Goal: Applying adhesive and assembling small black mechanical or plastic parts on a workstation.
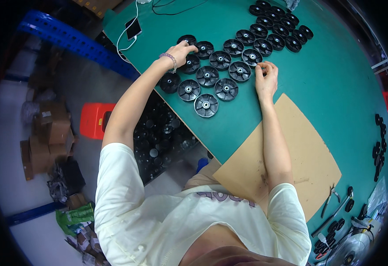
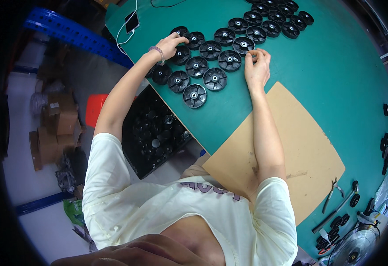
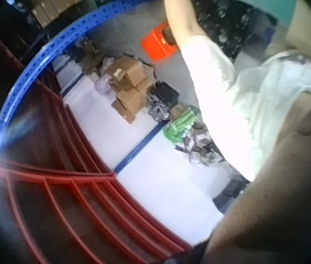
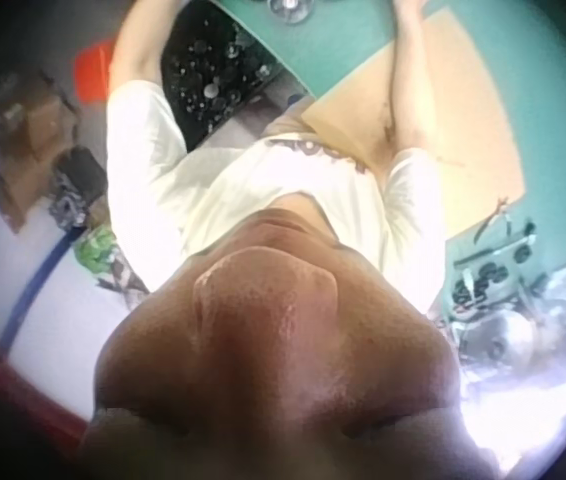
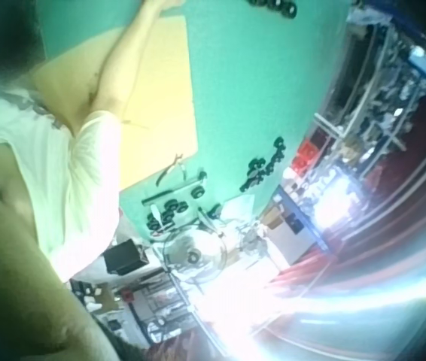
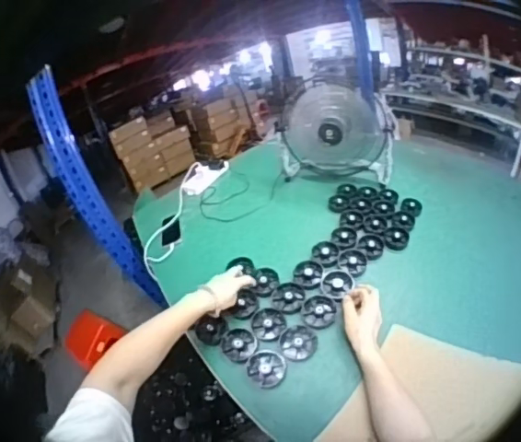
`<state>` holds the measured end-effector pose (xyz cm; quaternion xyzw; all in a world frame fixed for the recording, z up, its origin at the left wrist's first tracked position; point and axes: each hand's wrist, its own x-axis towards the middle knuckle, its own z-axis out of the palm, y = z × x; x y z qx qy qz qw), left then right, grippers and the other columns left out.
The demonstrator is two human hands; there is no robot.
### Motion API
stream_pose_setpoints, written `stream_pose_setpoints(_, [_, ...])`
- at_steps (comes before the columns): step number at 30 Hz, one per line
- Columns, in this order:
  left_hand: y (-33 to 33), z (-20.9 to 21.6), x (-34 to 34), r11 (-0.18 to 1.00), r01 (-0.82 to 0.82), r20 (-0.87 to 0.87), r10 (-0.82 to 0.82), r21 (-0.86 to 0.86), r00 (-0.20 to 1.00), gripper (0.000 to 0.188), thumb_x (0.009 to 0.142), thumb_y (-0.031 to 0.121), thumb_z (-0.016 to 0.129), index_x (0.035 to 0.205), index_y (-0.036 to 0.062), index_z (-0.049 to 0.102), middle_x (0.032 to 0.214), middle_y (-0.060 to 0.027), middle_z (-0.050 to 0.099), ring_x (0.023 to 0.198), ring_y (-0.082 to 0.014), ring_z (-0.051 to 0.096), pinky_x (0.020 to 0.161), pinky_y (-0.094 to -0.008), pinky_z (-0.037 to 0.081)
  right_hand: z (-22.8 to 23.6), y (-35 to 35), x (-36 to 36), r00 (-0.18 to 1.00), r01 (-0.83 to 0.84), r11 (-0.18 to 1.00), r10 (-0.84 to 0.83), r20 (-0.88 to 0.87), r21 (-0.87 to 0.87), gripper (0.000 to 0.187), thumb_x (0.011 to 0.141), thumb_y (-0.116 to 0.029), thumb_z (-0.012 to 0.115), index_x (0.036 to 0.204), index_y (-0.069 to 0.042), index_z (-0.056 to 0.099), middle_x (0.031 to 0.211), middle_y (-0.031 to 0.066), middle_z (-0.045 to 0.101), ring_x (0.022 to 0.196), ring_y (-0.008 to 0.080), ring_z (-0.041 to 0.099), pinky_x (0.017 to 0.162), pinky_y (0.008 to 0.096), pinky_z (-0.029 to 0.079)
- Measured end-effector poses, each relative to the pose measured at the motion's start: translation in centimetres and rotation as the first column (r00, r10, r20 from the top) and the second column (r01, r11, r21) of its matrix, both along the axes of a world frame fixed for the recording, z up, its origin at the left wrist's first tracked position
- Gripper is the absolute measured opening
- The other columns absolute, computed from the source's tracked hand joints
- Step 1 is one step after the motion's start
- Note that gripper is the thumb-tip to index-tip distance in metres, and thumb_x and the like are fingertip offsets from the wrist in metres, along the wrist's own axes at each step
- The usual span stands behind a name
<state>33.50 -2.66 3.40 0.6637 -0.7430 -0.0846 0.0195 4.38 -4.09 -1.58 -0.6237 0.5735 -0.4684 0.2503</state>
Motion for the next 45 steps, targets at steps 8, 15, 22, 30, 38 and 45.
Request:
stream_pose_setpoints(8, [8.8,7.3,6.0,0.959,-0.138,-0.260,0.072,-0.246,0.963,0.045,0.070,-0.012,0.051,0.109,0.0095,0.054,0.104,-0.0055,0.051,0.090,-0.0153,0.055,0.074,-0.0247,0.045,-0.3,-0.2,-0.5,1.000,0.001,1.000,-0.001,-0.018,-0.003,0.018,0.077,-0.022,0.057,0.088,-0.008,0.061,0.110,0.0076,0.050,0.076,0.0156,0.057,0.073,0.0309,0.044])
stream_pose_setpoints(15, [26.2,1.9,12.0,0.934,-0.348,-0.125,0.337,-0.085,0.933,0.045,0.060,-0.014,0.045,0.097,0.0083,0.056,0.090,-0.0122,0.053,0.089,-0.0299,0.053,0.077,-0.0355,0.043,-0.5,-0.2,0.1,1.000,-0.013,1.000,0.013,-0.003,-0.026,0.017,0.077,-0.022,0.057,0.086,-0.009,0.062,0.109,0.0068,0.050,0.076,0.0159,0.058,0.073,0.0310,0.044])
stream_pose_setpoints(22, [19.7,0.1,6.7,0.839,-0.387,-0.290,0.288,-0.383,0.913,0.020,0.078,0.017,0.058,0.094,0.0044,0.058,0.090,-0.0115,0.057,0.075,-0.0270,0.057,0.066,-0.0333,0.045,-0.4,-0.3,0.1,1.000,-0.009,1.000,0.009,-0.001,0.012,0.017,0.078,-0.022,0.057,0.086,-0.009,0.062,0.110,0.0068,0.050,0.075,0.0139,0.057,0.072,0.0291,0.044])
stream_pose_setpoints(30, [10.3,-0.9,4.5,0.945,-0.302,-0.185,0.277,-0.122,0.943,0.020,0.067,0.008,0.060,0.085,0.0036,0.054,0.075,-0.0148,0.059,0.077,-0.0316,0.058,0.068,-0.0390,0.045,-0.9,0.1,0.4,1.000,-0.016,0.999,0.015,-0.023,-0.038,0.014,0.078,-0.021,0.056,0.086,-0.009,0.058,0.107,0.0080,0.049,0.078,0.0185,0.056,0.071,0.0312,0.046])
stream_pose_setpoints(38, [1.1,0.2,4.9,0.988,0.077,-0.154,-0.098,-0.134,0.983,0.036,0.064,-0.006,0.055,0.098,0.0019,0.046,0.067,-0.0120,0.056,0.062,-0.0276,0.058,0.057,-0.0357,0.045,0.7,0.5,-0.2,0.999,0.005,1.000,-0.006,0.043,0.023,0.012,0.077,-0.017,0.056,0.083,-0.007,0.058,0.107,0.0094,0.050,0.075,0.0181,0.059,0.068,0.0326,0.046])
stream_pose_setpoints(45, [-16.5,-0.6,-0.2,0.929,0.242,0.007,-0.250,-0.278,0.968,0.020,0.071,-0.005,0.048,0.089,0.0022,0.053,0.088,-0.0145,0.057,0.085,-0.0313,0.055,0.073,-0.0387,0.044,0.8,0.1,-0.2,1.000,0.020,0.999,-0.021,0.013,0.044,0.012,0.077,-0.017,0.055,0.083,-0.006,0.058,0.106,0.0109,0.050,0.075,0.0203,0.059,0.068,0.0339,0.046])
